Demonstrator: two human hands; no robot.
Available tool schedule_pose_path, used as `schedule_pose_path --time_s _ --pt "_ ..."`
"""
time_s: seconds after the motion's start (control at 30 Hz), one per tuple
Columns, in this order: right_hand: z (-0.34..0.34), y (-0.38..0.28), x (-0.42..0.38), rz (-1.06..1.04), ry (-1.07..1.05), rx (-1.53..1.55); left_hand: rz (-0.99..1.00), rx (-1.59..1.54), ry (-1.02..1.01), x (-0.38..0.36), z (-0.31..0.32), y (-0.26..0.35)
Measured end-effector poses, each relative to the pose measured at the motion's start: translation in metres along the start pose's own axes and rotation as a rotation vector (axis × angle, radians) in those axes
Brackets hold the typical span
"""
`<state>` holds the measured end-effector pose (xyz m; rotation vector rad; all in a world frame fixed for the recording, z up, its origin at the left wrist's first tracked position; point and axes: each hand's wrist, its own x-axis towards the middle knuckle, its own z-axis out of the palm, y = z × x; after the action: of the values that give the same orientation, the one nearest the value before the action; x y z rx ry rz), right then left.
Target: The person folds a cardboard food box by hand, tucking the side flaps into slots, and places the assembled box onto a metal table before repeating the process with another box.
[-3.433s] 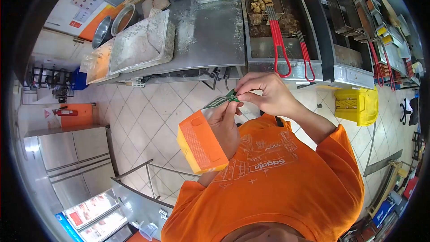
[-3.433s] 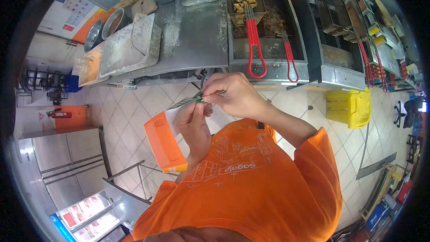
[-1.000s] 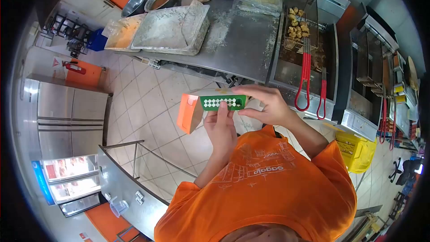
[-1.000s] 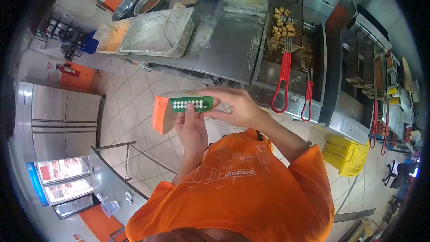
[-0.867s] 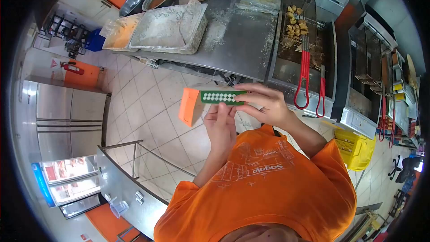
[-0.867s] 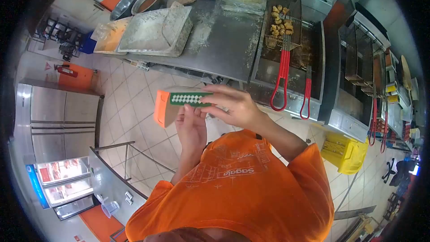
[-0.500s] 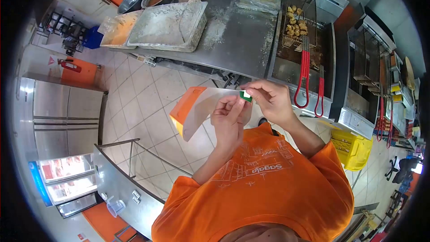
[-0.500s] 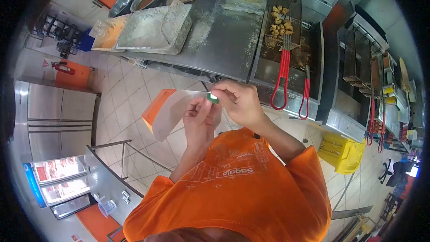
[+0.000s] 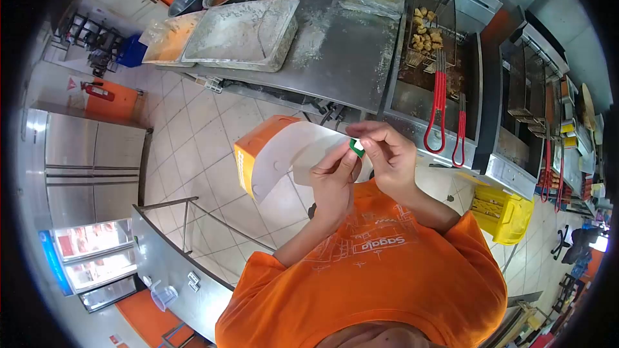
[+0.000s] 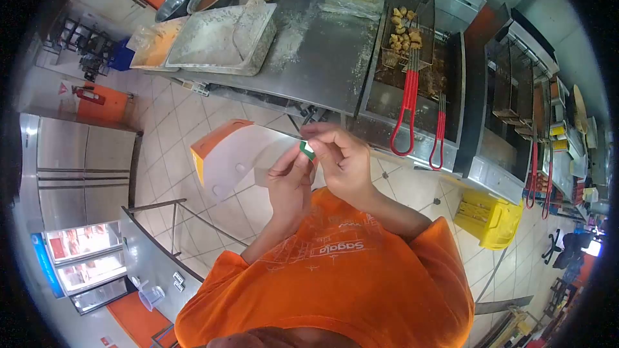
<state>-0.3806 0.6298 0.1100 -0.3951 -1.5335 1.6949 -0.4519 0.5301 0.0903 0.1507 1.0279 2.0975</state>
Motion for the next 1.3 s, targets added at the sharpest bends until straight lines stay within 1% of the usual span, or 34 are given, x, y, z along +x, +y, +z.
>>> schedule_pose_path --time_s 0.1,0.2,0.3,0.4,0.5,0.6,0.7,0.73,0.8,0.83,0.9,1.0,1.03,1.1,1.2,1.23,1.3 --pt "0.002 0.004 -0.004 -0.034 0.011 -0.002 0.034 0.001 -0.019 -0.005 0.001 0.001" --pt "-0.001 0.004 -0.006 -0.055 -0.024 -0.023 0.009 0.010 -0.022 -0.005 -0.003 0.004" --pt "-0.001 -0.003 -0.006 0.010 -0.033 0.049 0.001 0.008 0.029 -0.009 0.005 0.007" --pt "-0.006 -0.006 -0.007 -0.016 -0.056 -0.052 0.063 0.078 -0.008 -0.009 -0.002 0.005" --pt "-0.017 -0.029 -0.005 0.085 -0.143 -0.245 0.074 0.225 -0.047 -0.008 -0.001 0.007" --pt "-0.026 -0.037 -0.001 0.112 -0.128 -0.352 0.175 0.572 -0.176 -0.008 -0.001 0.013" --pt "-0.041 -0.016 -0.003 0.239 -0.083 -0.213 0.276 0.584 -0.224 -0.006 0.002 0.007" --pt "-0.043 -0.009 -0.003 0.211 -0.069 -0.254 0.238 0.732 -0.204 -0.007 0.002 0.010" --pt "-0.047 0.004 -0.005 0.276 -0.077 -0.132 0.154 1.027 -0.152 -0.011 0.001 0.019" --pt "-0.049 0.008 -0.006 0.309 -0.083 -0.071 0.163 1.034 -0.122 -0.010 -0.001 0.019" --pt "-0.055 0.012 -0.004 0.468 -0.135 -0.080 0.181 1.048 -0.062 -0.005 -0.005 0.016" --pt "-0.063 0.020 -0.007 0.680 -0.189 -0.061 0.241 1.176 -0.036 -0.003 -0.016 0.013" --pt "-0.064 0.025 -0.009 0.749 -0.206 -0.047 0.155 1.141 -0.010 -0.002 -0.024 0.008" --pt "-0.065 0.035 -0.016 0.776 -0.221 -0.072 -0.014 1.063 0.046 -0.002 -0.039 -0.002" --pt "-0.063 0.040 -0.026 0.793 -0.243 -0.130 -0.356 0.862 -0.053 -0.004 -0.053 0.003" --pt "-0.061 0.041 -0.030 0.800 -0.255 -0.151 -0.412 0.795 -0.046 -0.007 -0.056 0.000" --pt "-0.056 0.038 -0.039 0.713 -0.344 -0.324 -0.529 0.648 -0.023 -0.017 -0.062 -0.008"
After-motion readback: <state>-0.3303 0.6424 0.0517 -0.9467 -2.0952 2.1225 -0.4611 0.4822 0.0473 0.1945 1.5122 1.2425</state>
